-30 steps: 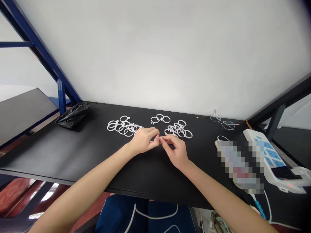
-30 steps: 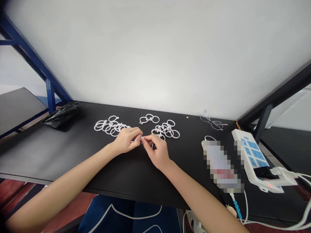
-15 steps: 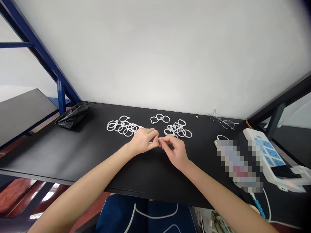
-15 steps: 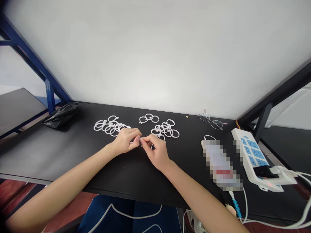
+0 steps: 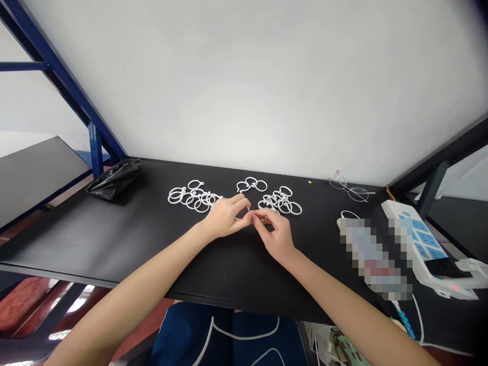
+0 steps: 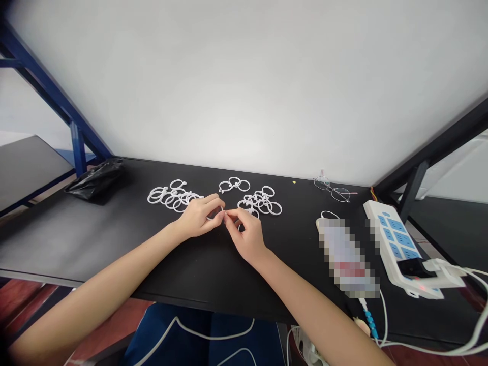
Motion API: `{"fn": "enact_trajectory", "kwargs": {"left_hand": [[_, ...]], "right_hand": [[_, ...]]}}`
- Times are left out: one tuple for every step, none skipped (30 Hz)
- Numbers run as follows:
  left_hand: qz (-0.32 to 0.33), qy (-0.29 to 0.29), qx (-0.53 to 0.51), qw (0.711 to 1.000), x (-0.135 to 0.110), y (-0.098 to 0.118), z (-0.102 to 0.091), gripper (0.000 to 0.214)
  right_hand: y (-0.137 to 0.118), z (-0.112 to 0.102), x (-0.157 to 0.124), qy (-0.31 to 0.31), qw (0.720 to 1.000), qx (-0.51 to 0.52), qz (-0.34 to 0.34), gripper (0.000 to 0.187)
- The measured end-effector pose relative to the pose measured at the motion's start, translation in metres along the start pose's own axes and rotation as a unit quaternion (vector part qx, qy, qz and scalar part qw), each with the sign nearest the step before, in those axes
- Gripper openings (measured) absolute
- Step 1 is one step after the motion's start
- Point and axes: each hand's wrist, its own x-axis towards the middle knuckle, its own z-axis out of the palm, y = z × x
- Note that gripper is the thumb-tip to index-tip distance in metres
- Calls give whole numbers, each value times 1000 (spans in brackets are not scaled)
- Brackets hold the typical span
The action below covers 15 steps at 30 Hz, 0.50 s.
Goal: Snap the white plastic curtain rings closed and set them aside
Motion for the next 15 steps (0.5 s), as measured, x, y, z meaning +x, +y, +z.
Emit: {"fn": "enact_trajectory", "kwargs": {"left_hand": [[0, 0, -1, 1000, 0, 0, 0, 24], [1, 0, -3, 1000, 0, -1, 1, 24], [1, -1, -5, 1000, -1, -1, 1, 24], [1, -3, -8, 1000, 0, 0, 1, 24], [1, -4, -11, 1000, 0, 1, 1, 24], [0, -6, -14, 1000, 0, 1, 0, 24], [-2, -7, -17, 1000, 0, 2, 0, 24], [-4, -8, -21, 1000, 0, 3, -1, 24], [-5, -10, -24, 1000, 1, 4, -2, 24], [-5, -14, -29, 999, 1, 4, -2, 24], [-5, -20, -33, 999, 1, 4, -3, 24], [-3, -25, -36, 999, 1, 4, -3, 24], [0, -31, -38, 999, 1, 4, -3, 24], [1, -35, -40, 999, 1, 3, -3, 24], [1, -38, -41, 998, 0, 3, -3, 24]], "right_hand": [[0, 0, 0, 2, 1000, 0, 1, 12], [0, 0, 0, 5, 1000, 0, 1, 12], [0, 0, 0, 8, 1000, 0, 2, 12], [0, 0, 0, 13, 1000, 0, 4, 11], [0, 0, 0, 17, 1000, 0, 5, 11], [1, -1, 0, 23, 1000, 0, 7, 11], [1, -1, 0, 27, 1000, 0, 10, 11], [2, -1, 0, 31, 999, 0, 12, 11], [2, -1, 0, 35, 999, 0, 13, 11], [3, 0, 0, 39, 999, -1, 14, 11], [3, 0, 0, 41, 999, -1, 14, 11], [4, 0, 1, 43, 999, -1, 14, 11], [3, 0, 1, 44, 999, -1, 15, 11], [3, 0, 1, 45, 999, -2, 16, 10], [3, 0, 1, 44, 999, -3, 17, 10]]}}
